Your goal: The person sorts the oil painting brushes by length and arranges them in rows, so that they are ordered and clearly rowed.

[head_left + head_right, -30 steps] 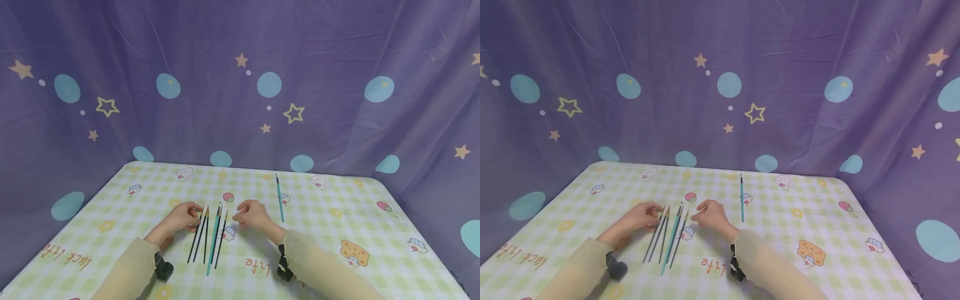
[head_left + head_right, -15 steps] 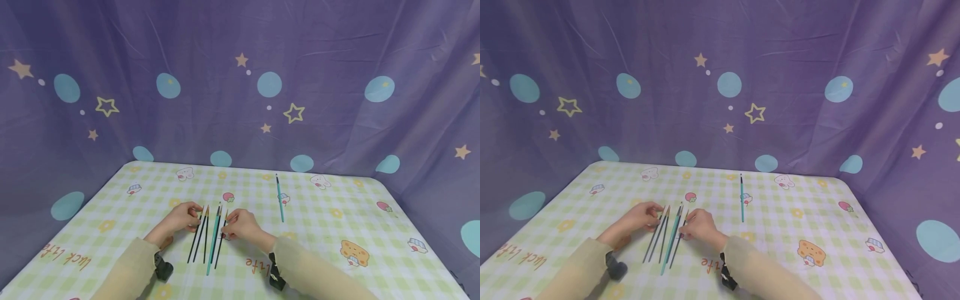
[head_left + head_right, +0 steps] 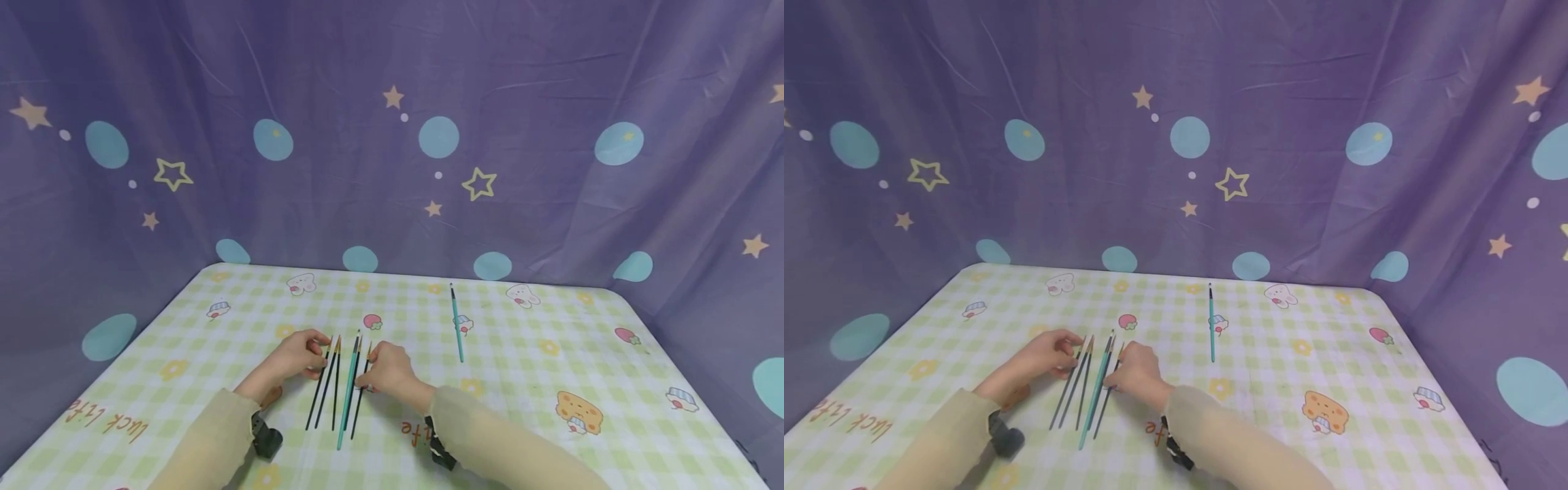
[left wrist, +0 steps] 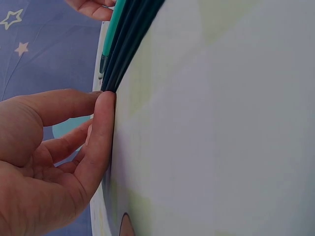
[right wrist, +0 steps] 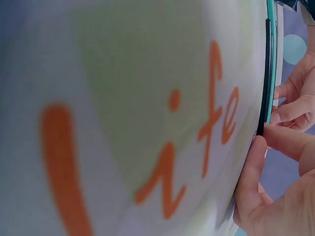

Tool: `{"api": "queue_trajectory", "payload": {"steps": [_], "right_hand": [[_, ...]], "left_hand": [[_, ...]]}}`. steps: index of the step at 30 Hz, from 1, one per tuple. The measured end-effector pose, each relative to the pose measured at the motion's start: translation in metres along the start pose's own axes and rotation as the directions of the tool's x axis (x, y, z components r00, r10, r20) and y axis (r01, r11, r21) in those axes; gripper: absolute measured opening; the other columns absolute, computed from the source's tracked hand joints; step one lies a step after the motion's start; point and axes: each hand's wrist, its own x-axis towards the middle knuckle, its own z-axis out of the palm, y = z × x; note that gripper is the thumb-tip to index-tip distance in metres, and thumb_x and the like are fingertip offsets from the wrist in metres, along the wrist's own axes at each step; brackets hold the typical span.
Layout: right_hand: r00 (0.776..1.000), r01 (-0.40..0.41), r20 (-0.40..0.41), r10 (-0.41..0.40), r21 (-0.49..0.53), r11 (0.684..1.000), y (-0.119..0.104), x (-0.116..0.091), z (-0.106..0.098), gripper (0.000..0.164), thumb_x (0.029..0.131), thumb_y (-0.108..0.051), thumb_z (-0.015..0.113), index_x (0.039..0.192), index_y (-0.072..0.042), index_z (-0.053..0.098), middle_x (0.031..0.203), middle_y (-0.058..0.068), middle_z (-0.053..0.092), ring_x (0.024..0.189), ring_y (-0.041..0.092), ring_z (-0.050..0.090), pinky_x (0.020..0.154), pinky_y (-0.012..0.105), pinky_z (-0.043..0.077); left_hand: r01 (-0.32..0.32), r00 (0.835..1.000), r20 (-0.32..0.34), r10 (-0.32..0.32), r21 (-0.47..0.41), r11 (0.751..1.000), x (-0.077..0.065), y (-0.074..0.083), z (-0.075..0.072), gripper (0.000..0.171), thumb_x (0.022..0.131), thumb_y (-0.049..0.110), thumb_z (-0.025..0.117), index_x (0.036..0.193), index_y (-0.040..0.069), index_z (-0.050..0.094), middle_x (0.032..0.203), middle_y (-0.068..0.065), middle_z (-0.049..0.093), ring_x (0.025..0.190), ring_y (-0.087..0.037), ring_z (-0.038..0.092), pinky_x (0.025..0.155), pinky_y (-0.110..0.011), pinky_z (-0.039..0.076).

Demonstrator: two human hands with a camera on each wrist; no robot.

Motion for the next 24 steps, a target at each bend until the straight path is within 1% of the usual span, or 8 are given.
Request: {"api": "queue_trajectory", "payload": {"steps": [2,4,9,12,15,18,21,24], "right_hand": [[1.000,-0.005,-0.003,0.005,-0.013,1.000,-0.0015,-0.0004,-0.0002,0.035,0.061,-0.019,0.084,0.082,-0.009,0.057,0.053,-0.004,0.057,0.043,0.007,0.054,0.060,0.024,0.049],[1.000,-0.012,0.002,0.012,-0.001,1.000,-0.0026,-0.0008,-0.0007,0.036,0.061,-0.016,0.084,0.084,-0.007,0.057,0.058,-0.003,0.058,0.043,0.007,0.055,0.061,0.024,0.051],[1.000,-0.017,0.015,0.016,0.030,0.999,-0.0053,-0.0020,-0.0028,0.035,0.062,-0.009,0.081,0.090,-0.002,0.060,0.075,0.006,0.066,0.043,0.008,0.057,0.064,0.025,0.054],[1.000,-0.016,0.020,0.015,0.028,0.999,-0.0058,-0.0018,-0.0033,0.035,0.063,-0.007,0.080,0.093,0.000,0.062,0.081,0.010,0.067,0.043,0.008,0.058,0.067,0.026,0.056],[1.000,-0.009,0.025,0.008,0.022,1.000,-0.0049,-0.0015,-0.0038,0.033,0.064,-0.006,0.078,0.092,0.000,0.063,0.080,0.011,0.067,0.043,0.008,0.059,0.067,0.025,0.056],[0.999,-0.013,0.030,0.011,0.047,0.999,-0.0035,-0.0014,-0.0043,0.031,0.064,-0.006,0.078,0.091,0.000,0.062,0.081,0.010,0.066,0.044,0.009,0.059,0.065,0.024,0.056],[0.999,-0.038,0.039,0.034,0.102,0.994,-0.0011,-0.0016,-0.0046,0.031,0.065,-0.007,0.078,0.090,-0.002,0.062,0.083,0.008,0.064,0.046,0.009,0.059,0.062,0.023,0.055],[0.997,-0.068,0.056,0.059,0.183,0.981,0.0019,-0.0021,-0.0055,0.030,0.066,-0.008,0.079,0.090,-0.002,0.060,0.078,0.005,0.063,0.048,0.010,0.059,0.055,0.023,0.054]], "left_hand": [[0.003,1.000,0.000,-0.003,-0.006,1.000,0.0005,-0.0005,-0.0001,0.038,0.077,-0.005,0.063,0.114,-0.003,0.054,0.078,-0.011,0.048,0.057,-0.018,0.055,0.052,-0.031,0.055],[0.003,1.000,0.000,-0.003,-0.002,1.000,0.0011,-0.0008,-0.0003,0.038,0.077,-0.004,0.063,0.114,-0.002,0.054,0.078,-0.011,0.048,0.058,-0.018,0.055,0.052,-0.030,0.055],[0.008,1.000,-0.008,-0.008,0.017,1.000,0.0015,0.0007,-0.0007,0.038,0.077,-0.004,0.064,0.114,-0.002,0.054,0.079,-0.011,0.048,0.058,-0.018,0.055,0.052,-0.030,0.055],[0.006,1.000,-0.009,-0.006,0.018,1.000,0.0010,0.0019,-0.0007,0.039,0.076,-0.004,0.064,0.114,-0.002,0.054,0.079,-0.011,0.048,0.058,-0.018,0.055,0.052,-0.030,0.055],[0.004,1.000,-0.008,-0.004,0.018,1.000,0.0014,0.0017,-0.0008,0.039,0.076,-0.005,0.064,0.114,-0.003,0.054,0.079,-0.011,0.048,0.058,-0.018,0.055,0.052,-0.030,0.055],[0.010,1.000,-0.011,-0.009,0.019,1.000,0.0024,0.0005,-0.0007,0.039,0.076,-0.004,0.064,0.113,-0.002,0.054,0.079,-0.010,0.048,0.058,-0.017,0.055,0.052,-0.030,0.055],[0.017,1.000,-0.013,-0.017,0.023,1.000,0.0030,-0.0011,0.0001,0.038,0.076,-0.004,0.064,0.113,-0.002,0.054,0.079,-0.010,0.048,0.058,-0.017,0.055,0.051,-0.029,0.055],[0.025,1.000,-0.013,-0.025,0.022,0.999,0.0030,-0.0025,0.0009,0.038,0.076,-0.005,0.064,0.113,-0.002,0.054,0.079,-0.010,0.047,0.058,-0.018,0.054,0.051,-0.029,0.054]]}}
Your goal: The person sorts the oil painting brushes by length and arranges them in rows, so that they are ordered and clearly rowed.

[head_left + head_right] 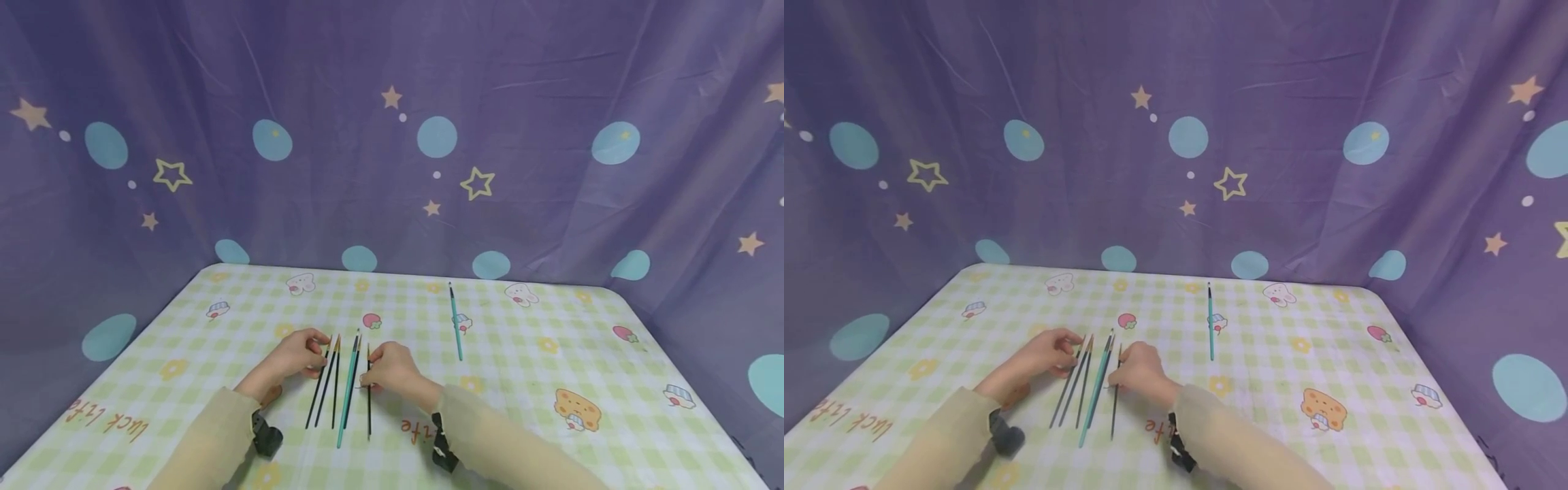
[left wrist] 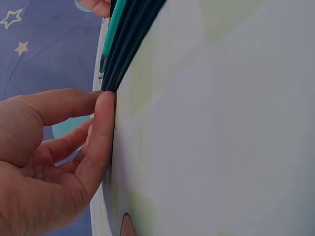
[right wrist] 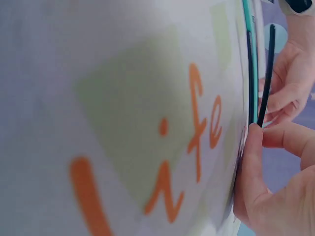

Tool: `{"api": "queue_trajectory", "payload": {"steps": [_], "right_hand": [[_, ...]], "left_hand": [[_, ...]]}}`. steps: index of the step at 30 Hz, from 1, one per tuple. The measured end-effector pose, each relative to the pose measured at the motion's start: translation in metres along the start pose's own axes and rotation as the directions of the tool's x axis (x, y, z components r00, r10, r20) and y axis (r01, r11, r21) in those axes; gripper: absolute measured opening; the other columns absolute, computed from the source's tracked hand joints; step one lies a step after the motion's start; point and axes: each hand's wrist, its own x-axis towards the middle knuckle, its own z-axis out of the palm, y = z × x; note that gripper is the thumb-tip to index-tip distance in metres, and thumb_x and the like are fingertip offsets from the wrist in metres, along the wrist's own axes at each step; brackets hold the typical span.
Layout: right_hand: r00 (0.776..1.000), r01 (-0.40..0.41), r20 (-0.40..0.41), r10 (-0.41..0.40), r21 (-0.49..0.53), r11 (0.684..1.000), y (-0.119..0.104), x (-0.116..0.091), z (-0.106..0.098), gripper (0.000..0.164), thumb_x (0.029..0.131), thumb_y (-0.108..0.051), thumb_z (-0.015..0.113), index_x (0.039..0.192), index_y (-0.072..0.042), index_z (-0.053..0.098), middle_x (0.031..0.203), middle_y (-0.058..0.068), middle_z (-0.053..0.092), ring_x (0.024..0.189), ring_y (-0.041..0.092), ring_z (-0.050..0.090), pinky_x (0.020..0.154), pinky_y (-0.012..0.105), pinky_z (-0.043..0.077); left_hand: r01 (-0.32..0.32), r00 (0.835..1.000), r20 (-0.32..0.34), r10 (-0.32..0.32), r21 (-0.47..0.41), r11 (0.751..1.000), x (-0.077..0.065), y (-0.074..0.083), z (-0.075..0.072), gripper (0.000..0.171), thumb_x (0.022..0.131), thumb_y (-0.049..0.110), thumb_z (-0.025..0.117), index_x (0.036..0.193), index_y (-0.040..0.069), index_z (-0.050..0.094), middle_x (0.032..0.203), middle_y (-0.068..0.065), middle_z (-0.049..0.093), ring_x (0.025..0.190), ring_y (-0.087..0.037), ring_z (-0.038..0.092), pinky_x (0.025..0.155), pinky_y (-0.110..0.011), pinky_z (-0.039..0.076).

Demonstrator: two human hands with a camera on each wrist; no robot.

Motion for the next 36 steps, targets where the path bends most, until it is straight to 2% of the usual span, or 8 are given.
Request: {"api": "queue_trajectory", "payload": {"steps": [4,11,19,36], "right_hand": [[1.000,-0.004,0.026,0.000,0.117,0.993,0.004,0.000,-0.004,0.030,0.068,-0.005,0.076,0.092,0.000,0.060,0.069,0.004,0.063,0.050,0.013,0.060,0.050,0.024,0.053],[0.997,0.005,0.069,-0.026,0.285,0.959,0.012,0.001,-0.009,0.034,0.069,0.001,0.073,0.100,0.004,0.061,0.080,0.009,0.061,0.056,0.015,0.060,0.053,0.027,0.055],[0.996,0.015,0.082,-0.042,0.313,0.950,0.018,0.002,-0.017,0.036,0.068,0.006,0.068,0.103,0.003,0.061,0.079,0.009,0.061,0.059,0.016,0.061,0.056,0.027,0.056],[0.992,-0.010,0.119,-0.039,0.388,0.921,0.035,-0.017,-0.056,0.044,0.071,0.009,0.063,0.114,0.006,0.054,0.084,0.013,0.056,0.062,0.017,0.058,0.059,0.033,0.057]], "left_hand": [[0.005,1.000,-0.001,-0.005,-0.004,1.000,0.001,0.000,0.000,0.039,0.076,-0.005,0.064,0.113,-0.002,0.054,0.079,-0.010,0.047,0.059,-0.017,0.054,0.051,-0.029,0.054],[-0.015,1.000,0.007,0.015,-0.011,1.000,0.000,-0.001,0.000,0.039,0.076,-0.004,0.064,0.113,-0.002,0.054,0.078,-0.010,0.047,0.059,-0.018,0.055,0.052,-0.030,0.055],[-0.015,1.000,0.003,0.015,-0.017,1.000,0.000,-0.002,0.000,0.039,0.076,-0.006,0.064,0.113,-0.003,0.054,0.079,-0.010,0.047,0.060,-0.018,0.054,0.052,-0.030,0.055],[-0.014,1.000,0.004,0.014,-0.023,1.000,0.000,-0.001,0.000,0.038,0.077,-0.005,0.064,0.113,-0.003,0.054,0.079,-0.010,0.046,0.059,-0.018,0.054,0.052,-0.030,0.055]]}}
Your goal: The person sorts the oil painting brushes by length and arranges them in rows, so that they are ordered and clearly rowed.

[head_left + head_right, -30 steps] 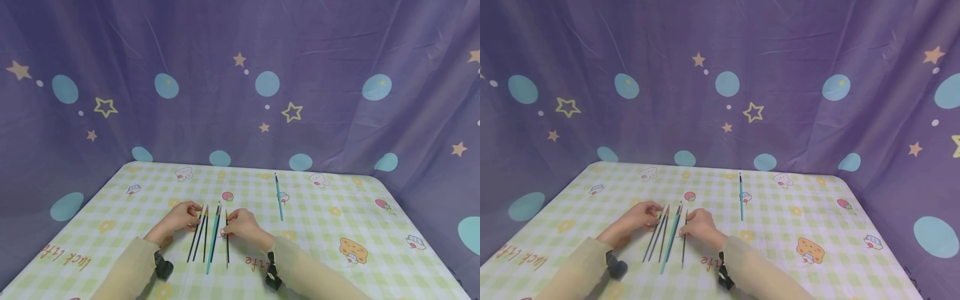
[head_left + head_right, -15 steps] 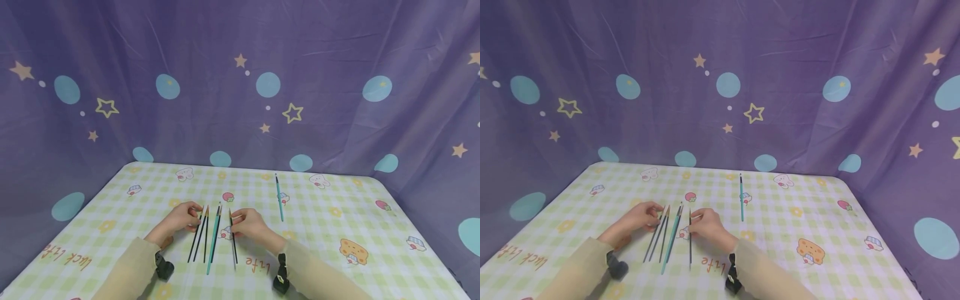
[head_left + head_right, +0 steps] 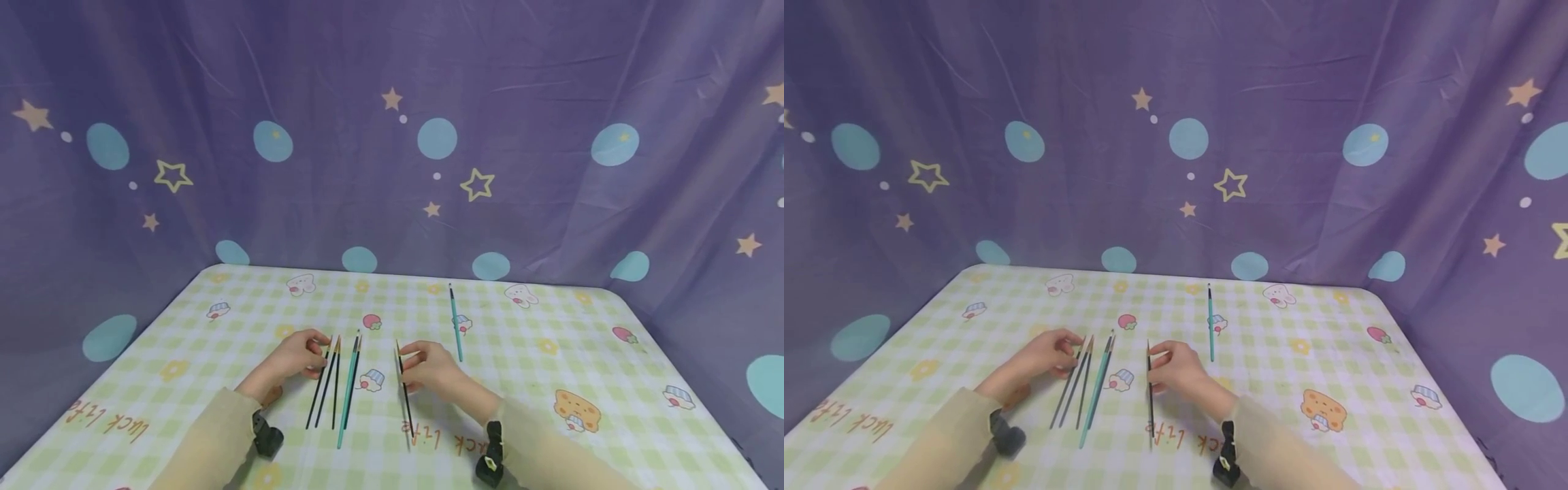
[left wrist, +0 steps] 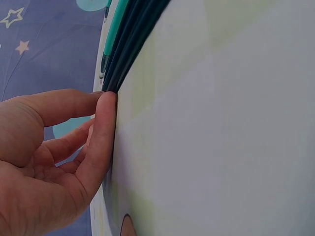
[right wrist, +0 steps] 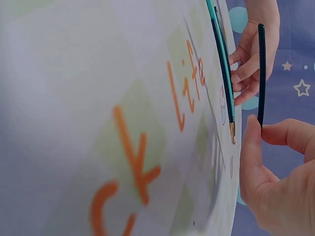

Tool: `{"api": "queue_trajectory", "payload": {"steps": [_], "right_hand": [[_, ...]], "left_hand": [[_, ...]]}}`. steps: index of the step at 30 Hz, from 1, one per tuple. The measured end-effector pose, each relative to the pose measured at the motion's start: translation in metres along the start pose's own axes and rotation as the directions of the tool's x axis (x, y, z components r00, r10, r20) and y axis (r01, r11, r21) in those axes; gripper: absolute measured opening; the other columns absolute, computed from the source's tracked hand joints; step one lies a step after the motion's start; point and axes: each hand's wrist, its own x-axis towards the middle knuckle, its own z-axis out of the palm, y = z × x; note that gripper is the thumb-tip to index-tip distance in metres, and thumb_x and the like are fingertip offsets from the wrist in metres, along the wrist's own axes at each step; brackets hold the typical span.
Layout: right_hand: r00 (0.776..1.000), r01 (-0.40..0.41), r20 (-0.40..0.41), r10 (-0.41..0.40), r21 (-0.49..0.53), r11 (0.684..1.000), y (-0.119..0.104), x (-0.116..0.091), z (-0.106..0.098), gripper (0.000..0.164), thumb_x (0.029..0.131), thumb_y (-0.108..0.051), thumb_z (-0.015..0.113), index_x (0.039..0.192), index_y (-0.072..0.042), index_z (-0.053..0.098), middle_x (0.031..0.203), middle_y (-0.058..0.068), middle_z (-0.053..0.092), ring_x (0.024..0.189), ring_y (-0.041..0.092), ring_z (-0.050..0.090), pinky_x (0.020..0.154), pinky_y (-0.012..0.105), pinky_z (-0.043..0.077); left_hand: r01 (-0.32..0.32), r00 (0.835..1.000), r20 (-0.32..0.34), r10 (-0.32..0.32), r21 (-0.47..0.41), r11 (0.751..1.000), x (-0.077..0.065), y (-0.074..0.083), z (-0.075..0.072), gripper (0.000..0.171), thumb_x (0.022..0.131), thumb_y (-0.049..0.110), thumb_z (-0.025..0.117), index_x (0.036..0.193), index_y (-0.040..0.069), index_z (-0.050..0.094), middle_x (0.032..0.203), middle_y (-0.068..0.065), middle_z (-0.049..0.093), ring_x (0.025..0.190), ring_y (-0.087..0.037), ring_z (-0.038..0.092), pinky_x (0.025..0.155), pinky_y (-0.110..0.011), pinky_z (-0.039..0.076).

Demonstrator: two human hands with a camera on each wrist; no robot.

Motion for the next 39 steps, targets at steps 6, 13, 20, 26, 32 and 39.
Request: {"api": "queue_trajectory", "payload": {"steps": [6,13,20,26,32,39], "right_hand": [[1.000,-0.004,-0.001,0.004,-0.009,1.000,0.003,-0.013,-0.015,0.045,0.072,0.009,0.064,0.115,0.007,0.051,0.085,0.015,0.055,0.061,0.018,0.058,0.058,0.034,0.057],[0.999,-0.027,-0.029,0.027,-0.015,1.000,0.009,-0.027,-0.031,0.045,0.071,0.009,0.064,0.114,0.007,0.049,0.085,0.015,0.055,0.061,0.018,0.057,0.058,0.035,0.057],[0.998,-0.045,-0.051,0.043,-0.025,0.999,0.017,-0.040,-0.044,0.048,0.070,0.009,0.066,0.113,0.007,0.047,0.087,0.015,0.053,0.062,0.018,0.057,0.057,0.036,0.056],[0.998,-0.042,-0.038,0.041,-0.015,0.999,0.022,-0.050,-0.058,0.049,0.071,0.010,0.064,0.115,0.008,0.043,0.087,0.015,0.053,0.064,0.018,0.057,0.057,0.036,0.056],[0.999,-0.046,-0.020,0.045,-0.016,0.999,0.027,-0.057,-0.069,0.050,0.073,0.008,0.064,0.117,0.008,0.041,0.087,0.013,0.052,0.066,0.017,0.057,0.058,0.036,0.056],[0.996,-0.078,-0.038,0.077,-0.043,0.996,0.032,-0.062,-0.073,0.047,0.072,0.009,0.065,0.114,0.007,0.043,0.085,0.011,0.052,0.069,0.017,0.056,0.058,0.036,0.057]], "left_hand": [[0.003,1.000,0.005,-0.003,-0.006,1.000,0.001,0.000,-0.001,0.039,0.077,-0.005,0.064,0.114,-0.003,0.053,0.079,-0.010,0.046,0.059,-0.018,0.054,0.052,-0.030,0.055],[-0.002,1.000,0.005,0.002,0.003,1.000,0.000,0.001,0.000,0.039,0.076,-0.005,0.064,0.114,-0.003,0.053,0.077,-0.010,0.046,0.058,-0.018,0.054,0.052,-0.030,0.055],[0.005,1.000,0.013,-0.005,-0.005,1.000,0.001,0.001,-0.001,0.039,0.077,-0.005,0.063,0.114,-0.003,0.053,0.078,-0.010,0.046,0.058,-0.018,0.055,0.052,-0.030,0.055],[0.004,1.000,0.023,-0.004,0.001,1.000,-0.001,0.003,-0.002,0.040,0.077,-0.005,0.063,0.115,-0.004,0.052,0.079,-0.010,0.046,0.059,-0.017,0.055,0.053,-0.029,0.056],[0.013,1.000,0.005,-0.013,-0.008,1.000,-0.001,0.003,0.000,0.039,0.077,-0.005,0.064,0.114,-0.003,0.053,0.079,-0.011,0.045,0.060,-0.018,0.054,0.053,-0.030,0.055],[0.017,1.000,0.005,-0.017,-0.001,1.000,0.001,0.003,0.000,0.040,0.076,-0.005,0.064,0.115,-0.003,0.053,0.078,-0.010,0.046,0.058,-0.018,0.055,0.052,-0.030,0.055]]}}
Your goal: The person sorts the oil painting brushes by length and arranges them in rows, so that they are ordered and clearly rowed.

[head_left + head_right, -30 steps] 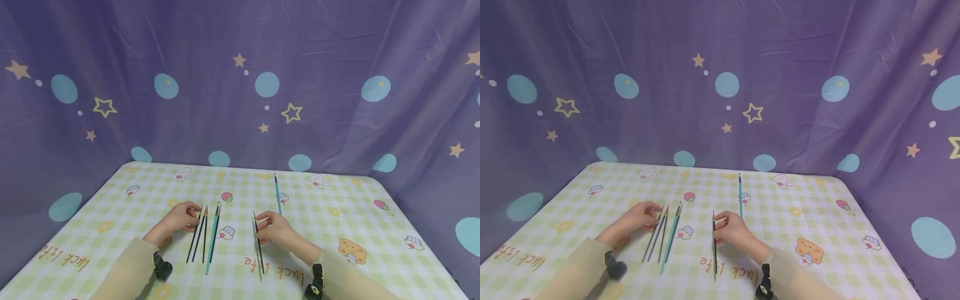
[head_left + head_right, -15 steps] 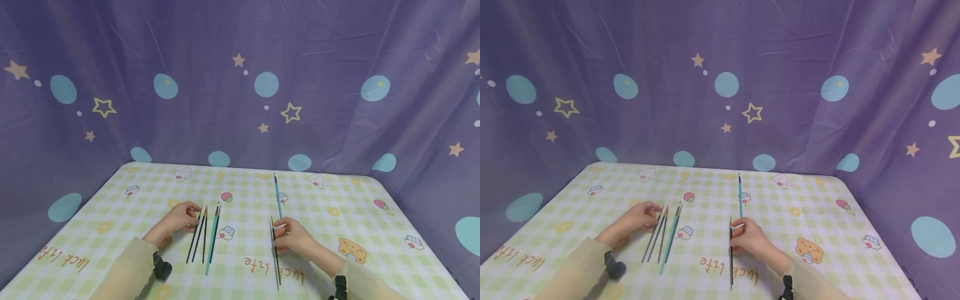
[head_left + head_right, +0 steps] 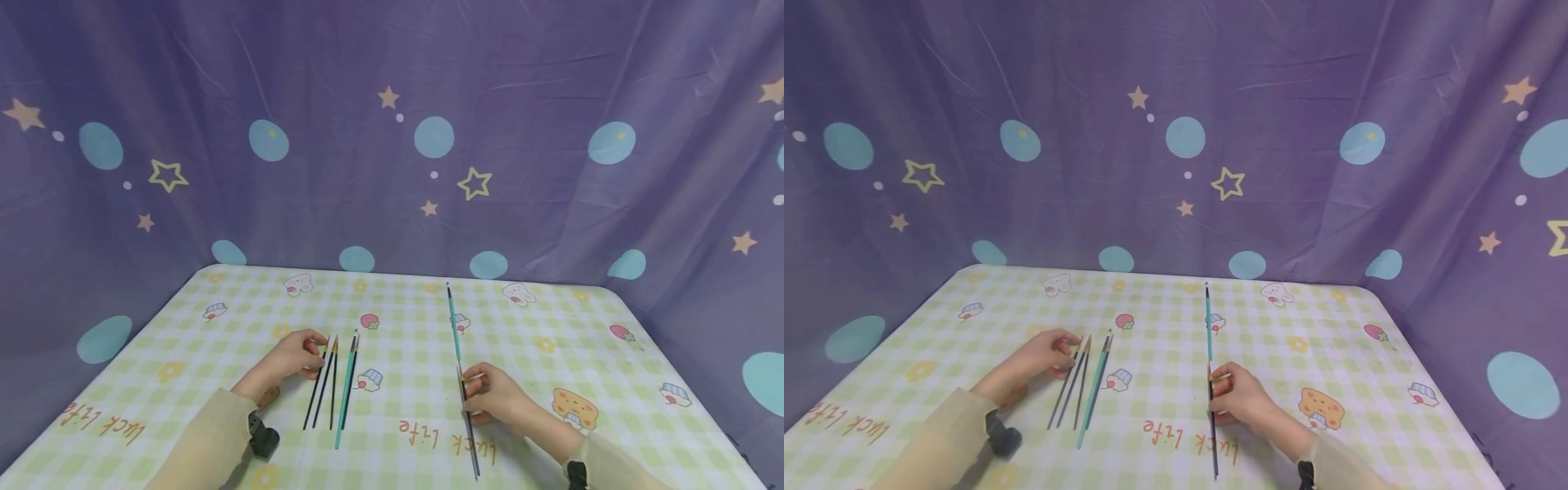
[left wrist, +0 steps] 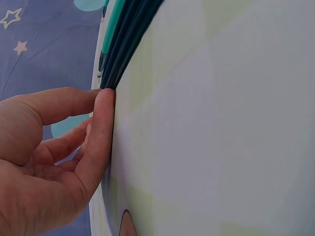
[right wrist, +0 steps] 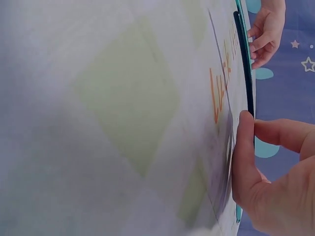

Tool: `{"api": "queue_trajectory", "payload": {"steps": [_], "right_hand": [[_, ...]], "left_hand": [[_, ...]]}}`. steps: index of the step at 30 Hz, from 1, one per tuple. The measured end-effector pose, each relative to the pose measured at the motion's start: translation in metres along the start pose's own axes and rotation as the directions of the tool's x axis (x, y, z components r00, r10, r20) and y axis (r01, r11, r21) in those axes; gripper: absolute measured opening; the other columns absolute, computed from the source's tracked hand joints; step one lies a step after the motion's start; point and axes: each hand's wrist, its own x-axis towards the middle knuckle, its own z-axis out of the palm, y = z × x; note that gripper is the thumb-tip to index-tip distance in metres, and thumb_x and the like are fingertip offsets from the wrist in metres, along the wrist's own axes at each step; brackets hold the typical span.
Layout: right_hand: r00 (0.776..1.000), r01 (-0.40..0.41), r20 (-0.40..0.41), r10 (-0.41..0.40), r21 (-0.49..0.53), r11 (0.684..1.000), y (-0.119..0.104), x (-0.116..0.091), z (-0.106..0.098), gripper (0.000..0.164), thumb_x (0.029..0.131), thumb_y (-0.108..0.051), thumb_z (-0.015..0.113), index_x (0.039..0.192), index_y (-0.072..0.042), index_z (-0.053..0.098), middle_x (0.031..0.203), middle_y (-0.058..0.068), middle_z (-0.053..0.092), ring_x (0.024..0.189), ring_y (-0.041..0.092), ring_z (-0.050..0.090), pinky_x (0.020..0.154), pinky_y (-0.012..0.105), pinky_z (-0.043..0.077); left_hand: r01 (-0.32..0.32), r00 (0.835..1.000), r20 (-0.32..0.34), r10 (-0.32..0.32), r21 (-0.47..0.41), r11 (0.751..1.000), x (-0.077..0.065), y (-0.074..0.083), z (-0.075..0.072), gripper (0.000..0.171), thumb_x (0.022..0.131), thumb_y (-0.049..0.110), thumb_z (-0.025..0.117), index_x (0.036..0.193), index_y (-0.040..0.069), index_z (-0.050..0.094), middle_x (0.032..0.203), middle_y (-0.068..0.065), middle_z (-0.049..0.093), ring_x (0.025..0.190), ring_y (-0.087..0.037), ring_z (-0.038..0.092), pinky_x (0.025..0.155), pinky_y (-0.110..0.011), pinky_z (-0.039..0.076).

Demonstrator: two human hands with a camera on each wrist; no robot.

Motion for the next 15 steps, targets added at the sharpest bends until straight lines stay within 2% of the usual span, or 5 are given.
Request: {"api": "queue_trajectory", "payload": {"steps": [6,15], "right_hand": [[0.999,-0.021,-0.047,0.019,-0.040,0.999,0.0009,-0.0025,0.0010,0.045,0.071,0.009,0.066,0.111,0.006,0.046,0.083,0.011,0.052,0.067,0.018,0.056,0.057,0.035,0.057],[0.997,-0.030,-0.074,0.023,-0.089,0.996,0.0009,-0.0018,0.0048,0.043,0.070,0.010,0.068,0.108,0.004,0.048,0.082,0.011,0.053,0.063,0.018,0.056,0.055,0.033,0.056]], "left_hand": [[0.003,1.000,-0.003,-0.003,-0.003,1.000,0.0016,-0.0021,-0.0004,0.041,0.075,-0.006,0.064,0.115,-0.003,0.053,0.078,-0.010,0.047,0.057,-0.018,0.056,0.052,-0.031,0.055],[-0.001,1.000,0.008,0.001,-0.021,1.000,-0.0013,-0.0015,-0.0007,0.038,0.078,-0.005,0.063,0.114,-0.003,0.053,0.079,-0.011,0.045,0.061,-0.018,0.055,0.053,-0.031,0.055]]}}
